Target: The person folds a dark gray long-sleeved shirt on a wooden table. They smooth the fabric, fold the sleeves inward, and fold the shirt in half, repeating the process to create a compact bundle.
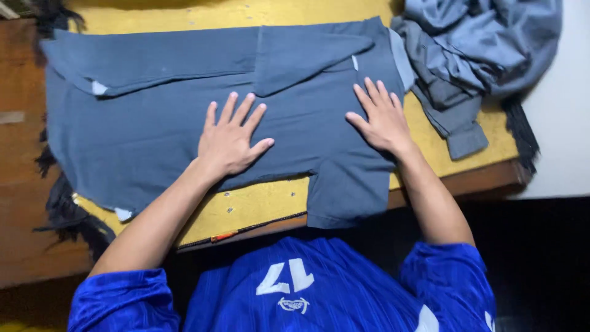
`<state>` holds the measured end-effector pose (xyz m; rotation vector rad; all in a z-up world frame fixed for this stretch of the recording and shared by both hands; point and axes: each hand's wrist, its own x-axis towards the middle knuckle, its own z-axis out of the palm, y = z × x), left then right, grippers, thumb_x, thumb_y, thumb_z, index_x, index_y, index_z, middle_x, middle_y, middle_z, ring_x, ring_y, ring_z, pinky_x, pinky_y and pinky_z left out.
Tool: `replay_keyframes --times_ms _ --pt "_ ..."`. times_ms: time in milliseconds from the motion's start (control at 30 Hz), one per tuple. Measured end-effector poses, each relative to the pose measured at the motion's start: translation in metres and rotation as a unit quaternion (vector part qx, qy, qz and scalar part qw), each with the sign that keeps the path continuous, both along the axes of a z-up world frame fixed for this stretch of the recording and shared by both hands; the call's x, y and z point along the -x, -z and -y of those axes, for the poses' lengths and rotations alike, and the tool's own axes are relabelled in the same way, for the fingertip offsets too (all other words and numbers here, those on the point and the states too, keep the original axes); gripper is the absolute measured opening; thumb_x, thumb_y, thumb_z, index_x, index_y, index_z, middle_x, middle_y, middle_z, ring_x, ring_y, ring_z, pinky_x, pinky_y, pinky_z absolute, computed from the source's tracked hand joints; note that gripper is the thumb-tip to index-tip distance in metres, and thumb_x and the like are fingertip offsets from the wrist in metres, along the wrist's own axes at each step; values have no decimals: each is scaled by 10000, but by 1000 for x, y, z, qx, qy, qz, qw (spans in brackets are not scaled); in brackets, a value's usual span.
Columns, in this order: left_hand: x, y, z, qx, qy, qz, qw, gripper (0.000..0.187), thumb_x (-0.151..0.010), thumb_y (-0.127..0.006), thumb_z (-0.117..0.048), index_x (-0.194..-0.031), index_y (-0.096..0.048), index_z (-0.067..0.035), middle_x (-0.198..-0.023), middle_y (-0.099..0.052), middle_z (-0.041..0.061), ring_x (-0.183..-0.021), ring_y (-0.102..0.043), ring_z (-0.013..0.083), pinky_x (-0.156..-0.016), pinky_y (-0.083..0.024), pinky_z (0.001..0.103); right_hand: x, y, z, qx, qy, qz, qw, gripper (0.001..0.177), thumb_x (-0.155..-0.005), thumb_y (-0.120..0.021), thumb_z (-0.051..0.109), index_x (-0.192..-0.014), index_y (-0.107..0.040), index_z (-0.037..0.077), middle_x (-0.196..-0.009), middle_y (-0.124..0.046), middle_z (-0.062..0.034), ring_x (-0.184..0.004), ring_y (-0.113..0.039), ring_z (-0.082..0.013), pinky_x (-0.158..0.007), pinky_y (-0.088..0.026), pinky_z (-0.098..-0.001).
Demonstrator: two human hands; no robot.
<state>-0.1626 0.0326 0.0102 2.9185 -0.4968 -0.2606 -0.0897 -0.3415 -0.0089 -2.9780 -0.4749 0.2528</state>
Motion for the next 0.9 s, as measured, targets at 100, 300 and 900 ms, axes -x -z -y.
replay_keyframes --times_ms 100,300,900 --pt "0 -1 -1 8 -6 22 1000 767 -997 -391 -681 -1606 -365 -215 -1691 -286 105 -1558 -199 397 -1210 -125 652 -2 0 -6 -8 -41 46 998 756 -1057 -438 613 -1629 -366 124 -1680 -280 -223 -1528 -257 -461 -1164 -241 -703" --pt "38 14 -62 -3 -109 33 993 785 -1000 -287 -757 -1606 -379 -267 -1703 -258 80 -1566 -171 393 -1212 -128 682 11 -17 -12 -27 -40 18 999 791 -1068 -388 584 -1659 -305 65 -1692 -248 -272 -1545 -210 -478 -1189 -189 -680" --pt "6 -18 75 12 43 -19 999 617 -1029 -339 -381 -1574 -282 -97 -1699 -169 89 -1556 -98 326 -1226 -89 589 -21 48 29 -184 -36 113 976 519 -1067 -444 263 -1539 -467 49 -1602 -454 -149 -1496 -354 -399 -1135 -284 -580"
